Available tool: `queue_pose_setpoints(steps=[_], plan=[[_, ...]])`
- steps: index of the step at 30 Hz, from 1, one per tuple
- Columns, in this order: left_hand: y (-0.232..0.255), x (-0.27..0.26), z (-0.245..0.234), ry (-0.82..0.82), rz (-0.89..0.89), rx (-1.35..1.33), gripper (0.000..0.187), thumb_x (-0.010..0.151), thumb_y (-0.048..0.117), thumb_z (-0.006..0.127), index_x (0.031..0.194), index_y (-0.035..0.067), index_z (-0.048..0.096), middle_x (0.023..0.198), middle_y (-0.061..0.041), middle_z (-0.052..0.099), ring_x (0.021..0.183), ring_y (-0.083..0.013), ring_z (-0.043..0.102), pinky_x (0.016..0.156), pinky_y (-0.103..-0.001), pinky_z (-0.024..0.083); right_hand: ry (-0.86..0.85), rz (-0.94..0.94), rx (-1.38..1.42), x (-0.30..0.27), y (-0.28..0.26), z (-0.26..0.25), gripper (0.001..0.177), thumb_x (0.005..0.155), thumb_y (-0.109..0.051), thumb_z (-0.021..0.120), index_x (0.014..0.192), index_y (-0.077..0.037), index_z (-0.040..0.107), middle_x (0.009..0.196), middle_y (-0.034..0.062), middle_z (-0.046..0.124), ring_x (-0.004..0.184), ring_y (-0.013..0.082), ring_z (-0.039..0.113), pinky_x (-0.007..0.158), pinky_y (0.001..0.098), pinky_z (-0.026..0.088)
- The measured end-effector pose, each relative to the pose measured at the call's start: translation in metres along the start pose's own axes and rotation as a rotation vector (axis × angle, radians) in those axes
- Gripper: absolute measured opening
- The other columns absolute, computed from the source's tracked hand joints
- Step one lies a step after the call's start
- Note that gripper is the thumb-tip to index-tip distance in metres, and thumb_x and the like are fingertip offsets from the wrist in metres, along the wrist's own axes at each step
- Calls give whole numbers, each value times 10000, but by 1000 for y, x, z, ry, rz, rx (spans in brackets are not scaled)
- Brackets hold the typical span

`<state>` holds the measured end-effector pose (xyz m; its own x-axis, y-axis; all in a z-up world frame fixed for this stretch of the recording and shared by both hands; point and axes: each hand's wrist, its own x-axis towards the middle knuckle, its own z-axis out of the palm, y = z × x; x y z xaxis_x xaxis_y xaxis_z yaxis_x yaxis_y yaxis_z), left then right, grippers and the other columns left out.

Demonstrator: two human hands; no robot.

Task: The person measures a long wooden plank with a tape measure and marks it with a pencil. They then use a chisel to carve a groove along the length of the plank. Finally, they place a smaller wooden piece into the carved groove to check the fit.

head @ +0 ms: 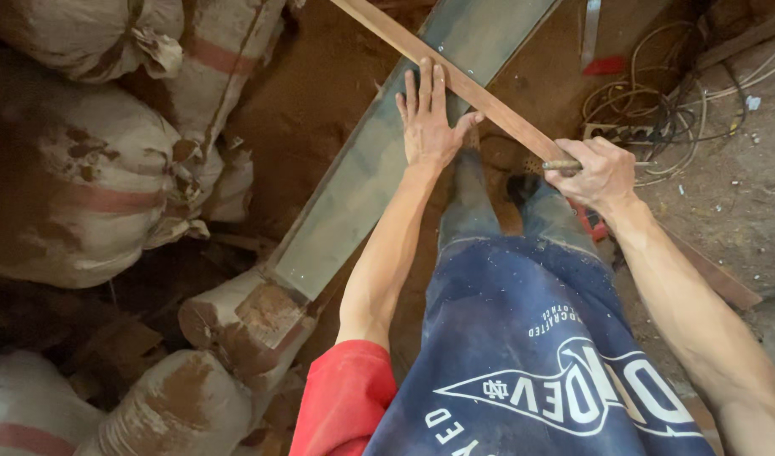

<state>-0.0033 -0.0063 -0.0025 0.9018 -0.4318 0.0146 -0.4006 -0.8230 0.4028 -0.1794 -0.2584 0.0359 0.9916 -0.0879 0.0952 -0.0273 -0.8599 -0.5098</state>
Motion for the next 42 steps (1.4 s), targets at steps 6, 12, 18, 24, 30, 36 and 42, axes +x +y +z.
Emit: queue_pose_setpoints(steps=[6, 12, 18, 24, 30, 36, 42], plan=[[-1, -3, 1, -7, -5, 37, 1061, 891, 703, 633, 1659, 126, 184, 1746, -70, 115, 1622, -370, 109, 1306, -609, 136, 1, -12, 53, 3, 0, -2, 396, 769, -262, 873, 1116, -108, 760, 883, 78, 737, 841, 269, 694, 747, 378, 574], [0, 0, 2, -29, -25, 79, 1067, 886, 790, 543, 1656, 149, 177, 1743, -48, 101, 1624, -348, 88, 1305, -605, 116, -37, 25, 62, 3, 1, 1, 399, 764, -276, 887, 1101, -98, 769, 863, 84, 712, 804, 266, 683, 727, 375, 568], [2, 2, 4, -37, -28, 93, 1063, 905, 815, 483, 1667, 159, 139, 1748, -36, 61, 1629, -334, 44, 1317, -607, 73, -45, 26, 42, 5, 4, 0, 368, 804, -291, 884, 1105, -107, 778, 848, 71, 715, 769, 228, 673, 689, 347, 560], [3, 3, 4, -101, -65, 148, 1065, 882, 839, 459, 1654, 170, 161, 1737, -34, 59, 1619, -333, 28, 1307, -604, 58, -68, 22, 44, 8, 5, -5, 388, 790, -295, 881, 1110, -103, 776, 858, 81, 712, 789, 249, 681, 705, 362, 566], [7, 5, 2, -62, -59, 125, 1061, 891, 844, 446, 1665, 180, 154, 1750, -20, 50, 1631, -326, 31, 1319, -603, 59, -65, 41, 65, 10, 5, -4, 377, 799, -287, 883, 1113, -108, 778, 888, 84, 727, 814, 250, 697, 726, 364, 575], [12, 9, -17, -154, -95, 93, 1033, 879, 815, 518, 1646, 193, 214, 1734, -13, 110, 1616, -340, 72, 1308, -599, 84, -105, 111, 138, 15, -4, -13, 375, 819, -294, 879, 1121, -94, 781, 913, 104, 713, 805, 272, 695, 718, 375, 570], [17, 14, -34, -143, -112, 39, 991, 908, 774, 574, 1647, 182, 280, 1738, 11, 148, 1620, -342, 112, 1312, -602, 138, 25, 72, 132, 52, -18, -65, 159, 1112, -160, 656, 1163, -21, 717, 1088, 150, 699, 959, 288, 697, 836, 361, 575]])
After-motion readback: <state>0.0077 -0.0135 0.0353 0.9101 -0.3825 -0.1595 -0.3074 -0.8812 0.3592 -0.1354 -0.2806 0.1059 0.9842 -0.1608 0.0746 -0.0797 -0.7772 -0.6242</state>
